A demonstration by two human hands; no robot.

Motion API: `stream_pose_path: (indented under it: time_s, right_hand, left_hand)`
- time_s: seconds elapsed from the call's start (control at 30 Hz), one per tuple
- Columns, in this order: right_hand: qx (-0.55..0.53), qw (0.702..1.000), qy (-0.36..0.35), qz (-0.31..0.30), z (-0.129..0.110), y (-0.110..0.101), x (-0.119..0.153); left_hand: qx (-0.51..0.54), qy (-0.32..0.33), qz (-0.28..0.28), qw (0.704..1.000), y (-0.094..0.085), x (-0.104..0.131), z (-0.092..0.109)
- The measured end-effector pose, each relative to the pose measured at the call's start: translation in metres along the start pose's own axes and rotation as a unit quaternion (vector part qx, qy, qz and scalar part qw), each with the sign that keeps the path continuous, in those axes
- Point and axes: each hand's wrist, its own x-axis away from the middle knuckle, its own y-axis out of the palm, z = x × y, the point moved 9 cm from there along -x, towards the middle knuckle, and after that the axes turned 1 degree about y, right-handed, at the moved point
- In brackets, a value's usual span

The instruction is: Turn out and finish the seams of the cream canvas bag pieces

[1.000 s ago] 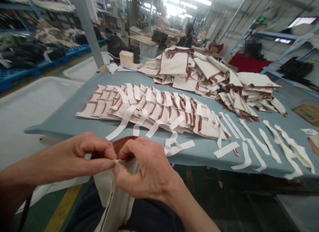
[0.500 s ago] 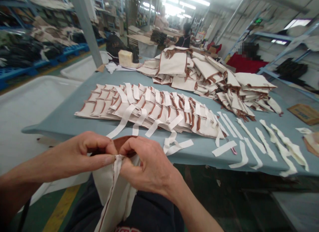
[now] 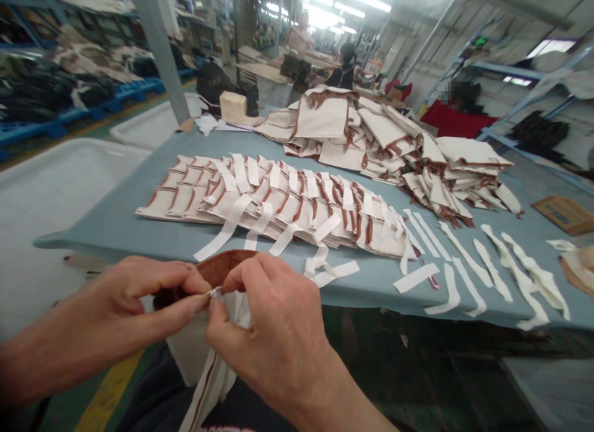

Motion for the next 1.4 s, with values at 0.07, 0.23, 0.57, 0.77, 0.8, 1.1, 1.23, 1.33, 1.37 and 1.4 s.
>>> stream_pose_path:
  time_s: [0.07,0.23,0.57,0.77,0.8,1.1,1.23,1.33,1.37,1.4]
  right_hand:
    - [0.030,0.999,-0.012,0.012,-0.008,-0.003,0.002]
    - [0.062,0.998,-0.014,0.015,-0.012,0.000,0.001]
    - [-0.049,0.986,0.146,-0.068,0.032,0.028,0.005]
    - [-0.294,0.895,0.293,-0.164,0.058,0.057,0.017]
    - [-0.299,0.894,0.289,-0.165,0.058,0.056,0.018]
    - [-0.015,0.995,0.039,-0.089,0.018,0.015,0.017]
    - [0.041,0.995,0.000,-0.092,0.014,0.012,0.022]
    - [0.055,0.993,-0.005,-0.109,0.016,0.012,0.025]
    - [0.059,0.992,-0.008,-0.112,0.016,0.012,0.026]
    - [0.062,0.992,-0.013,-0.113,0.016,0.012,0.026]
  left_hand:
    - [-0.020,0.028,0.030,0.999,-0.002,0.004,0.007]
    - [-0.046,0.077,0.082,0.993,-0.005,0.002,0.019]
    - [-0.007,0.042,0.100,0.994,0.011,0.001,0.000]
    - [0.108,-0.016,0.072,0.991,0.023,-0.003,-0.023]
    - [0.112,-0.012,0.074,0.991,0.023,-0.003,-0.023]
    - [-0.013,0.057,0.125,0.990,0.023,0.005,0.002]
    - [-0.063,0.073,0.117,0.988,0.028,0.005,0.007]
    - [-0.076,0.102,0.107,0.986,0.032,0.007,0.012]
    - [-0.074,0.113,0.107,0.985,0.034,0.009,0.013]
    - [-0.074,0.121,0.106,0.984,0.035,0.011,0.013]
